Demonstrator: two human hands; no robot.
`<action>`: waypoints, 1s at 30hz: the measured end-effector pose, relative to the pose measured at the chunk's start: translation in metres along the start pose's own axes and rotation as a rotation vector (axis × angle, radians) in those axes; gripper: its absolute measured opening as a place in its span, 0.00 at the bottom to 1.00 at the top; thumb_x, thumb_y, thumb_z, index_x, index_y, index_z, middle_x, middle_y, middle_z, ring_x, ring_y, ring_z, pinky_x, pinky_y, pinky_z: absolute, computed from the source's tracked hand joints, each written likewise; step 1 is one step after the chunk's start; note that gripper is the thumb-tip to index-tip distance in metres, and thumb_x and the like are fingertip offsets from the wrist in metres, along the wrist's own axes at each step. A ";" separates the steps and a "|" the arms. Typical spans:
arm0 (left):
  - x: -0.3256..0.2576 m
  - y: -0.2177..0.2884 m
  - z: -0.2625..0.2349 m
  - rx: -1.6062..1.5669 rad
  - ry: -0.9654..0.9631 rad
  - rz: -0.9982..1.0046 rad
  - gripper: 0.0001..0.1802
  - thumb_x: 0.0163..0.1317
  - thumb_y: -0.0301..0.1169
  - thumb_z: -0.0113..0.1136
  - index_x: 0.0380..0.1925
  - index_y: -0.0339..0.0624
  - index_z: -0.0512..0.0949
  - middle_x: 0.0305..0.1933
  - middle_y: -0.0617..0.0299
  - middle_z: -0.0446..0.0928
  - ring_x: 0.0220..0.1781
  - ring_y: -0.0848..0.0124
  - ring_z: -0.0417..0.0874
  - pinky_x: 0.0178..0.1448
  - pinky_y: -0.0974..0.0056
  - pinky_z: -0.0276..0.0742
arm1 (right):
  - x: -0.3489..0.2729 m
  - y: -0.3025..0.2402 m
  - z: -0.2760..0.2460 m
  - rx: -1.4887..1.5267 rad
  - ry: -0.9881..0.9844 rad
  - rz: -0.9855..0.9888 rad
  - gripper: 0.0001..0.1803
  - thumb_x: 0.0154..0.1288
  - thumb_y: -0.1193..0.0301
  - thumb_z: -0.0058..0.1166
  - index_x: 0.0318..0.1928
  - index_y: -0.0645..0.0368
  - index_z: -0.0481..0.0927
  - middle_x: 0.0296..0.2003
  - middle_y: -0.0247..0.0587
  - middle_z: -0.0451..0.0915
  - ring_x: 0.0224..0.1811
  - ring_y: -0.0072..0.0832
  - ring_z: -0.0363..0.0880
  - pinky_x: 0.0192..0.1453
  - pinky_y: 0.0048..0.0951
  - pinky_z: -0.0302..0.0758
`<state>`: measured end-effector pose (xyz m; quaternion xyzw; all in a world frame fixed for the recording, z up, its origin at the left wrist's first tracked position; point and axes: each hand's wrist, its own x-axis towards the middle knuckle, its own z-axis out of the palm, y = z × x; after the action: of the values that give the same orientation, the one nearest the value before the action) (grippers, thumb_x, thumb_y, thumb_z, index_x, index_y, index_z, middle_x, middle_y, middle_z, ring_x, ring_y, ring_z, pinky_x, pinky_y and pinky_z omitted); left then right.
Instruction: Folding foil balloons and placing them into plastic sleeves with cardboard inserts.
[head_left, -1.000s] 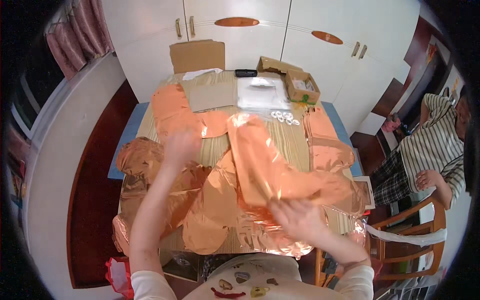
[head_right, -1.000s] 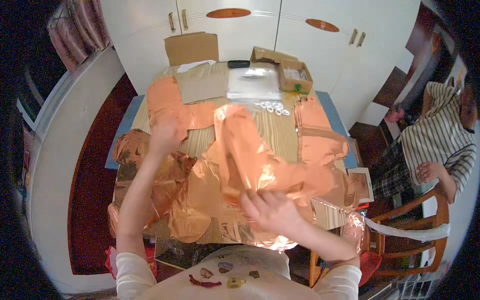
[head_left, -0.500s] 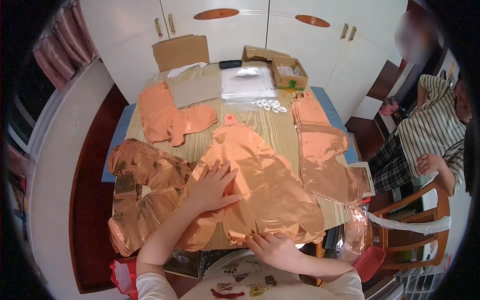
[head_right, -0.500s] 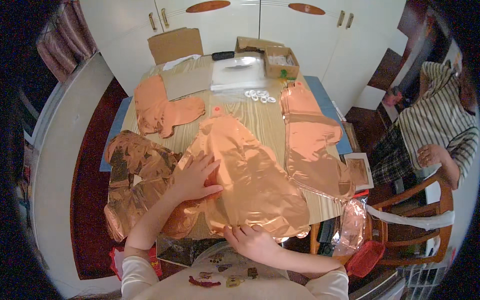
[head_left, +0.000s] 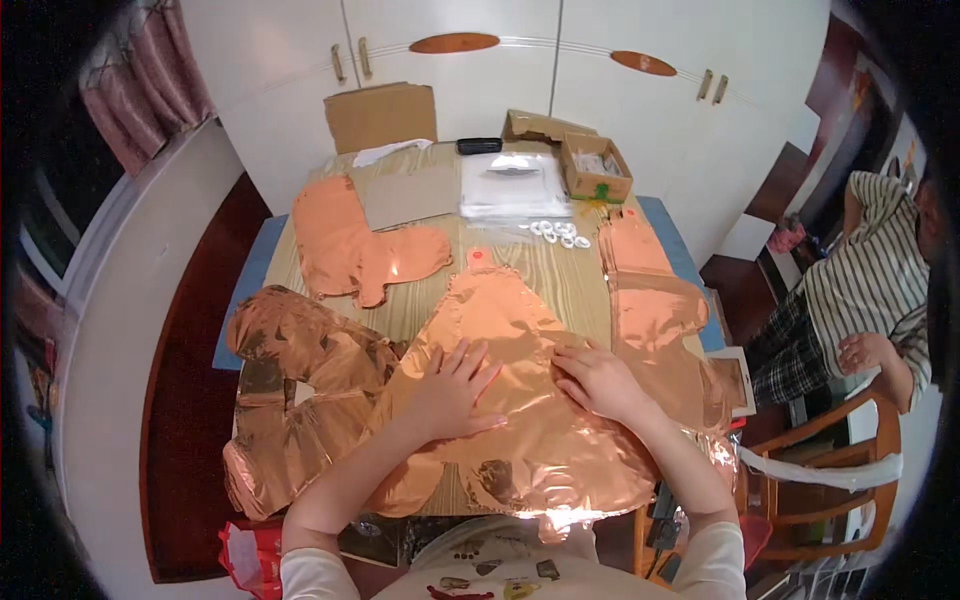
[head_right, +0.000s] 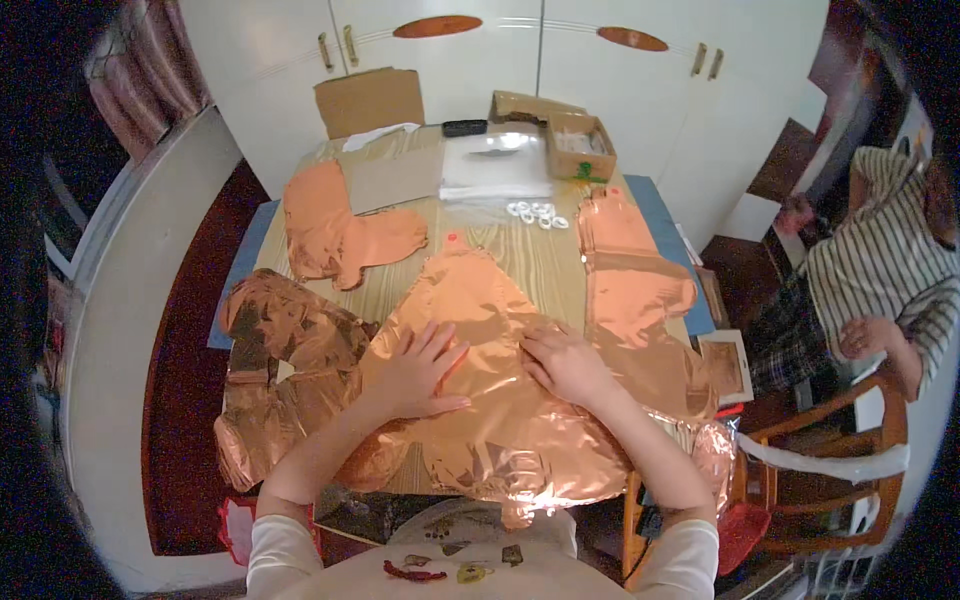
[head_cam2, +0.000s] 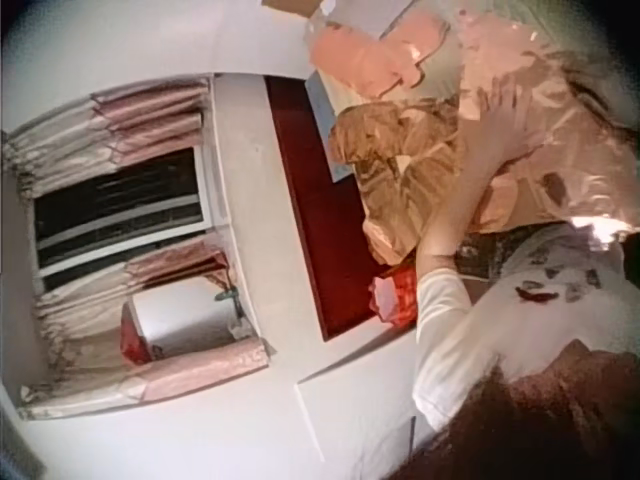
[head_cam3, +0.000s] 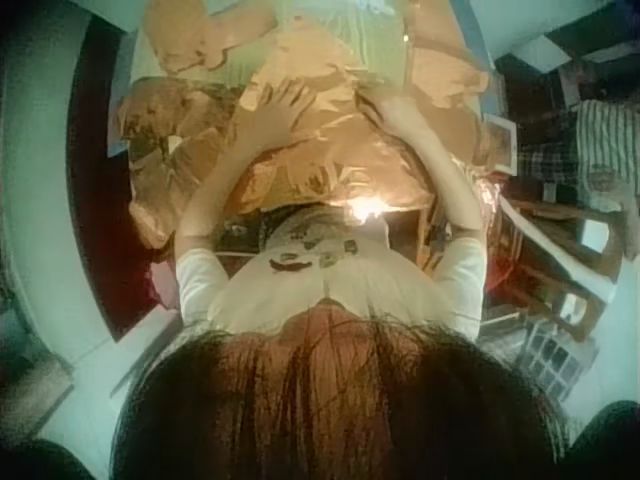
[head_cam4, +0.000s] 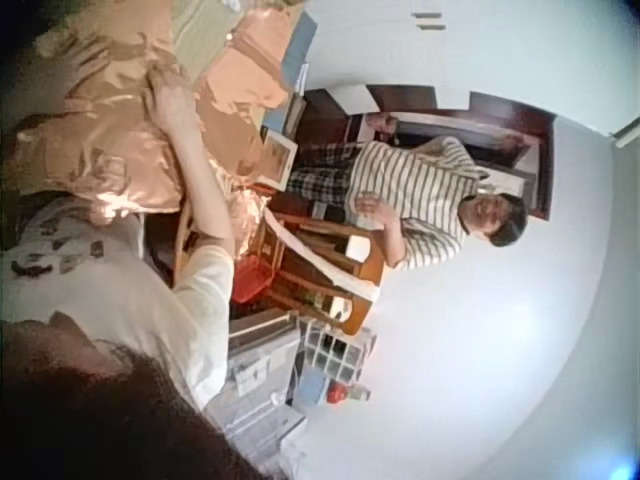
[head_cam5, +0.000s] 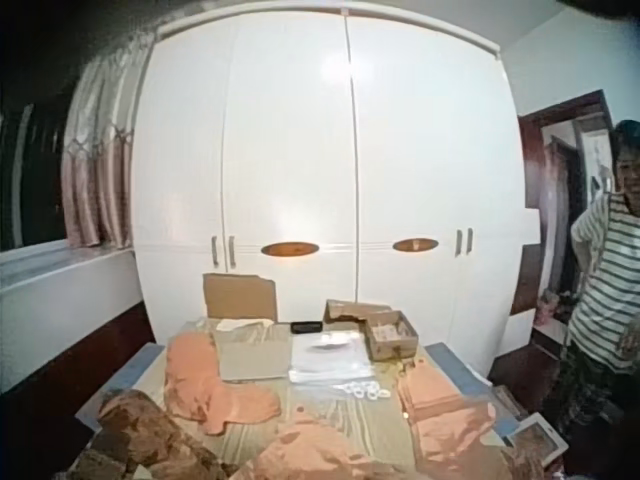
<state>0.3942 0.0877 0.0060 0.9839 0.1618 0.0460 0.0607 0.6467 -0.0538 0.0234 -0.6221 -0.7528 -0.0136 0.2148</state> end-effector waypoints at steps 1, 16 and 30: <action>0.002 -0.001 0.000 -0.003 0.015 0.004 0.49 0.58 0.68 0.52 0.70 0.46 0.61 0.75 0.45 0.56 0.77 0.45 0.52 0.75 0.34 0.46 | 0.000 0.001 0.003 -0.008 -0.025 0.006 0.19 0.62 0.66 0.58 0.51 0.61 0.79 0.52 0.46 0.80 0.57 0.41 0.77 0.67 0.45 0.68; 0.001 -0.006 0.008 -0.067 0.072 0.023 0.48 0.58 0.68 0.53 0.69 0.46 0.64 0.73 0.45 0.60 0.77 0.44 0.54 0.75 0.35 0.46 | -0.003 -0.014 0.015 -0.207 -0.038 0.060 0.19 0.64 0.63 0.56 0.53 0.58 0.80 0.52 0.40 0.80 0.53 0.34 0.78 0.68 0.46 0.64; 0.000 -0.007 0.005 -0.048 0.089 0.042 0.46 0.57 0.64 0.56 0.67 0.45 0.65 0.72 0.46 0.62 0.76 0.45 0.55 0.75 0.34 0.47 | 0.028 0.050 0.017 -0.092 -0.162 0.314 0.31 0.51 0.48 0.69 0.47 0.60 0.80 0.43 0.48 0.75 0.49 0.47 0.72 0.56 0.45 0.69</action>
<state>0.3925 0.0941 0.0005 0.9823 0.1426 0.0948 0.0761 0.6849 -0.0119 0.0050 -0.7402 -0.6598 0.0359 0.1243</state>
